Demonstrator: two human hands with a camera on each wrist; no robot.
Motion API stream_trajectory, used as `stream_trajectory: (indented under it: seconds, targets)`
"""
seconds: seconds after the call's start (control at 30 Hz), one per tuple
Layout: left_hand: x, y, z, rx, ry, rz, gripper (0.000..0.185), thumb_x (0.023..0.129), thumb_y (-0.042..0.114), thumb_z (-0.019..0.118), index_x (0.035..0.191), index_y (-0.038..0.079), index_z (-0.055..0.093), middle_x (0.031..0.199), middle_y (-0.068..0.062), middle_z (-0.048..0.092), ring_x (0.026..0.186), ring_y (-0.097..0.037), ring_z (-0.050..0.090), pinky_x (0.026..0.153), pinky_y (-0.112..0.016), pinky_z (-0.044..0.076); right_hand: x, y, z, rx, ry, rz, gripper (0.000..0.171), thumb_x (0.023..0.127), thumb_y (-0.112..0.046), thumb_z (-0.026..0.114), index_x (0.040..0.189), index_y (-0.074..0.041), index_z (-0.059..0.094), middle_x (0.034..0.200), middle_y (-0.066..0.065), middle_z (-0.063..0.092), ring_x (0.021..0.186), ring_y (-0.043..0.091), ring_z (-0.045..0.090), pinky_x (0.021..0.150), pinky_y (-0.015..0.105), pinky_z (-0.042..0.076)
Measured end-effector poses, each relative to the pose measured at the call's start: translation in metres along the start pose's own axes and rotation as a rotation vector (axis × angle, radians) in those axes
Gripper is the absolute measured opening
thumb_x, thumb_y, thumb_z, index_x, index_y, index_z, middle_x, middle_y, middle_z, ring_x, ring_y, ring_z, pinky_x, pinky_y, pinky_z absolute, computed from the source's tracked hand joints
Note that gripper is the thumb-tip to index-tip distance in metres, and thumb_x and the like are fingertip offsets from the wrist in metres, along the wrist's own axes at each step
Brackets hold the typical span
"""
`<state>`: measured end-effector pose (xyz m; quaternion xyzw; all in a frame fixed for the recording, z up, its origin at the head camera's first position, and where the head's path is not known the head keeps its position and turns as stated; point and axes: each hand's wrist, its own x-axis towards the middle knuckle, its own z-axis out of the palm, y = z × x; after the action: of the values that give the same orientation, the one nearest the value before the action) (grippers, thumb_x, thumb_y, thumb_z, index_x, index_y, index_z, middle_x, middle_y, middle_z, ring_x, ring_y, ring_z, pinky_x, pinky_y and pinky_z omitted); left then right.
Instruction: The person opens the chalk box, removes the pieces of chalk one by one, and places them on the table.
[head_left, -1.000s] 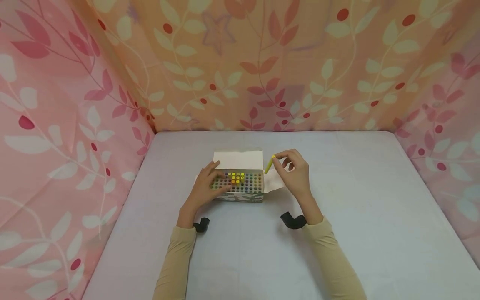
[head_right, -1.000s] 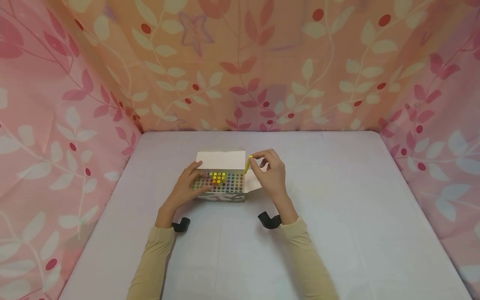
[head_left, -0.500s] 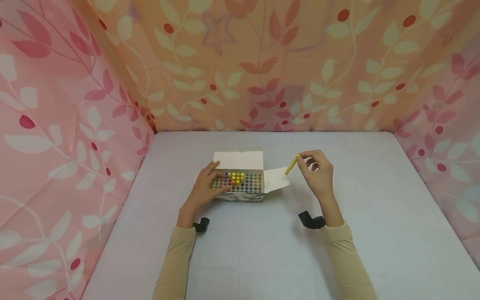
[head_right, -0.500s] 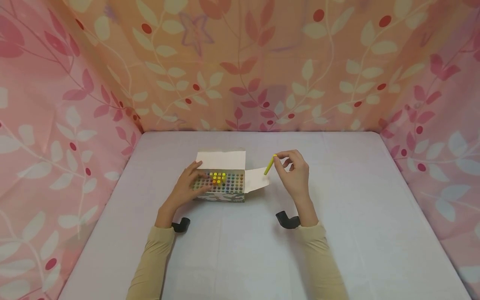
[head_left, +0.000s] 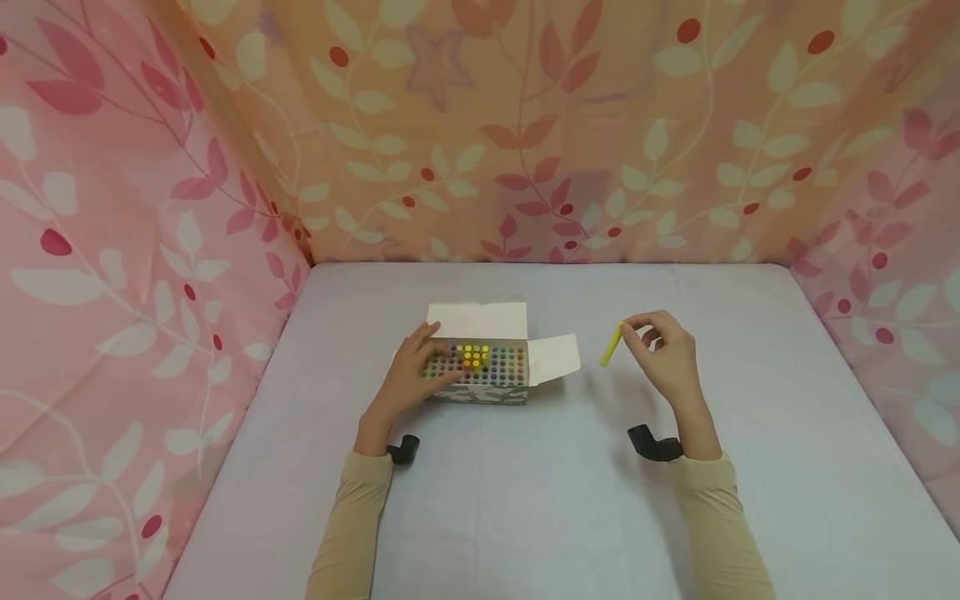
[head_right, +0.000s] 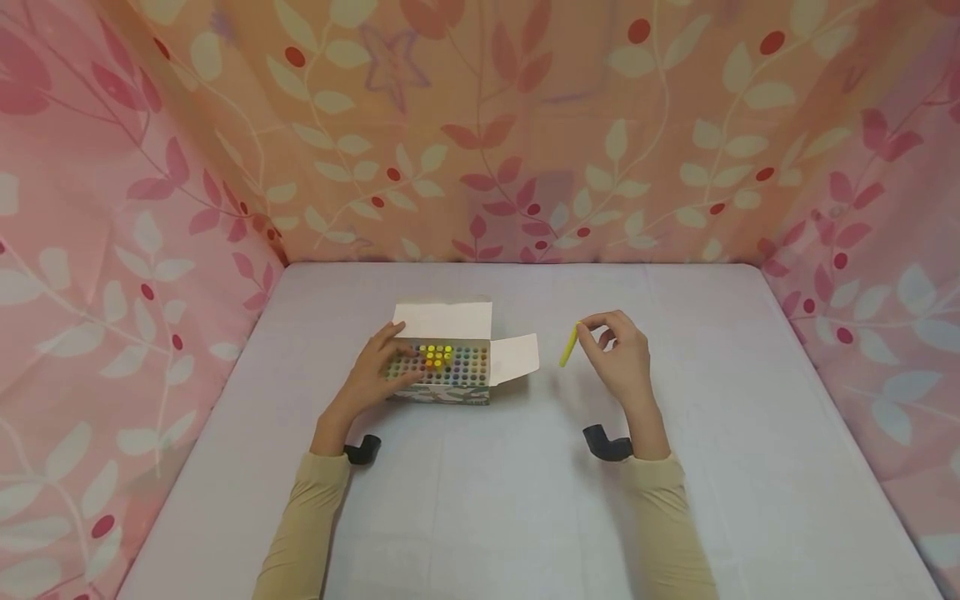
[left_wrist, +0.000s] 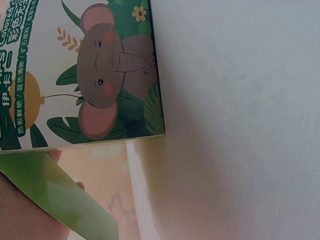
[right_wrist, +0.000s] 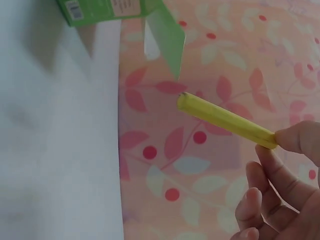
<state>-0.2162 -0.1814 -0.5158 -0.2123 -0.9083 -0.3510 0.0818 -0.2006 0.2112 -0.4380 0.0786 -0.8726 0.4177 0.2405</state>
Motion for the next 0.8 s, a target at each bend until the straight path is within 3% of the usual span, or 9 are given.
stream_trajectory:
  seconds: [0.23,0.4,0.6,0.8]
  targets:
    - [0.000,-0.001,0.001,0.008,-0.001,-0.004,0.037,0.080,0.053,0.065,0.098,0.022,0.059,0.151,0.000,0.027,0.142,-0.027,0.015,0.111,-0.058,0.011,-0.009,0.018,-0.013,-0.068,-0.069,0.029,0.014,0.087,-0.019,0.064,0.090,-0.005,0.067,0.087,0.007,0.062,0.064,0.005,0.046,0.058,0.017,0.034]
    - [0.000,-0.001,0.001,-0.006,-0.002,0.003,0.038,0.080,0.052,0.066,0.099,0.020,0.060,0.150,-0.004,0.028,0.141,-0.030,0.016,0.111,-0.058,0.012,-0.013,0.031,-0.025,-0.112,-0.110,0.081,0.018,0.088,-0.023,0.063,0.091,-0.006,0.066,0.083,0.004,0.060,0.062,0.008,0.044,0.053,0.018,0.034]
    - [0.000,0.002,0.000,-0.007,0.000,0.001,0.037,0.080,0.050,0.066,0.099,0.019,0.060,0.150,-0.005,0.029,0.142,-0.028,0.015,0.111,-0.058,0.011,-0.012,0.045,-0.039,-0.188,-0.224,0.167,0.026,0.090,-0.034,0.058,0.093,-0.009,0.065,0.081,0.005,0.057,0.060,0.011,0.041,0.045,0.023,0.033]
    - [0.001,0.002,-0.001,-0.012,0.002,-0.007,0.035,0.080,0.046,0.068,0.099,0.018,0.060,0.150,-0.004,0.028,0.142,-0.025,0.014,0.112,-0.056,0.012,-0.013,0.058,-0.049,-0.237,-0.324,0.200,0.031,0.091,-0.037,0.056,0.094,-0.008,0.065,0.081,0.007,0.058,0.066,0.013,0.044,0.050,0.024,0.035]
